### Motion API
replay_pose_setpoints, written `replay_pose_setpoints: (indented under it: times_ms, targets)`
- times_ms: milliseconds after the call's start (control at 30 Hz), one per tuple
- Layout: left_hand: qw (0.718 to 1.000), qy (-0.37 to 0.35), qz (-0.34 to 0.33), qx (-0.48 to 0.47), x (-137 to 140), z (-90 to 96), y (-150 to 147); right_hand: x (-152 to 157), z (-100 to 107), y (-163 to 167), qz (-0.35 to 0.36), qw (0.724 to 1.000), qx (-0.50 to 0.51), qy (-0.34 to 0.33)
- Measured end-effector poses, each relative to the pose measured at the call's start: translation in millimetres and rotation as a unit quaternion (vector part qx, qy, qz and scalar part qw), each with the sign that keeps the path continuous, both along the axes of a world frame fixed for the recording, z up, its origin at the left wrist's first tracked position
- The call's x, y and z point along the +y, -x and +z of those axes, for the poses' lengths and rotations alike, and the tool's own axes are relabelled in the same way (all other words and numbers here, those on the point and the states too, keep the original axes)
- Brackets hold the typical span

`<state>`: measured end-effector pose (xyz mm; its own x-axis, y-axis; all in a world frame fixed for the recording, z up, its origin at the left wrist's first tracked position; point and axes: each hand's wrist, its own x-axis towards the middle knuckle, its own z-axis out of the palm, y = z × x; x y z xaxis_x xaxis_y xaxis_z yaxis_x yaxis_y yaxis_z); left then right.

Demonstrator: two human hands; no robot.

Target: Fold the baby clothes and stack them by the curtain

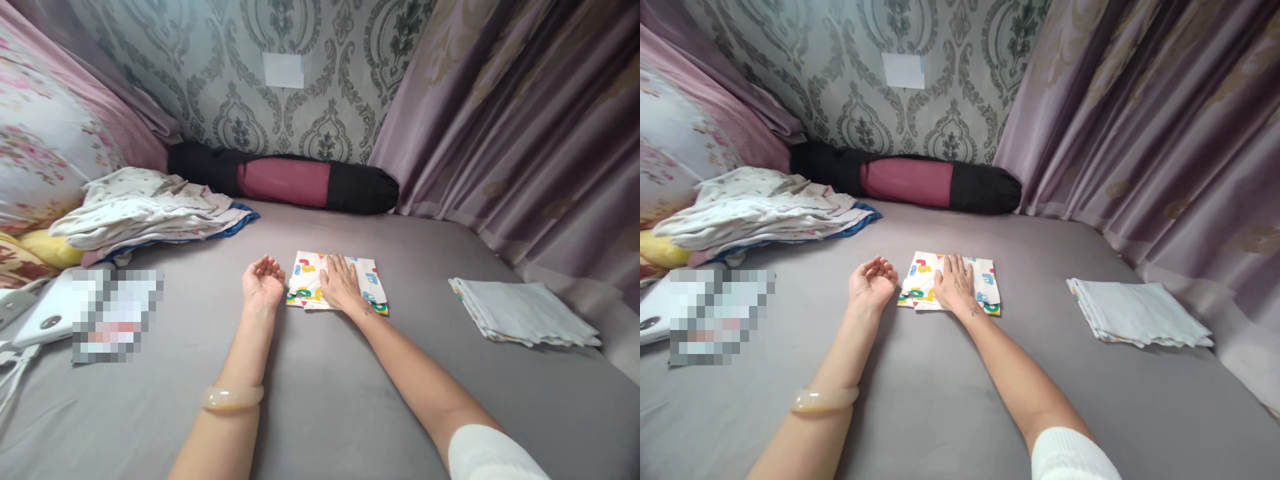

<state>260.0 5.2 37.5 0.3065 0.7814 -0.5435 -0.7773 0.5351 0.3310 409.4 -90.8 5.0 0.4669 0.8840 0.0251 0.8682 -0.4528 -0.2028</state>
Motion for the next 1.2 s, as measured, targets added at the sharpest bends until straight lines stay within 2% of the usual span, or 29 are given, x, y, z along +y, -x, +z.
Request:
replay_pose_setpoints:
  times_ms: [200, 367, 533, 767, 1067, 1200]
  targets:
    - [1.0, -0.003, 0.002, -0.005, 0.0, -1.6, -0.3, -0.8, 5.7, 0.7, 0.004, 1.0, 0.002, -0.004]
    - [1.0, -0.009, -0.001, -0.004, -0.2, -2.0, -0.2, 9.7, 15.4, 16.9, 0.007, 1.0, 0.0, -0.013]
    - [1.0, -0.012, 0.004, -0.005, 0.5, -1.6, 1.8, 22.0, 9.4, 35.5, 0.029, 0.999, 0.017, -0.039]
    - [1.0, -0.014, 0.003, -0.003, 2.1, -2.5, 2.8, 23.9, 0.3, 36.9, 0.022, 0.999, 0.013, -0.046]
    - [1.0, -0.02, -0.001, 0.005, -0.1, -2.5, 4.0, 27.0, 8.9, 40.5, 0.022, 0.999, 0.019, -0.03]
    - [1.0, -0.022, 0.001, 0.001, 0.7, -2.6, 3.9, 37.8, 13.3, 50.6, 0.049, 0.998, 0.016, -0.04]
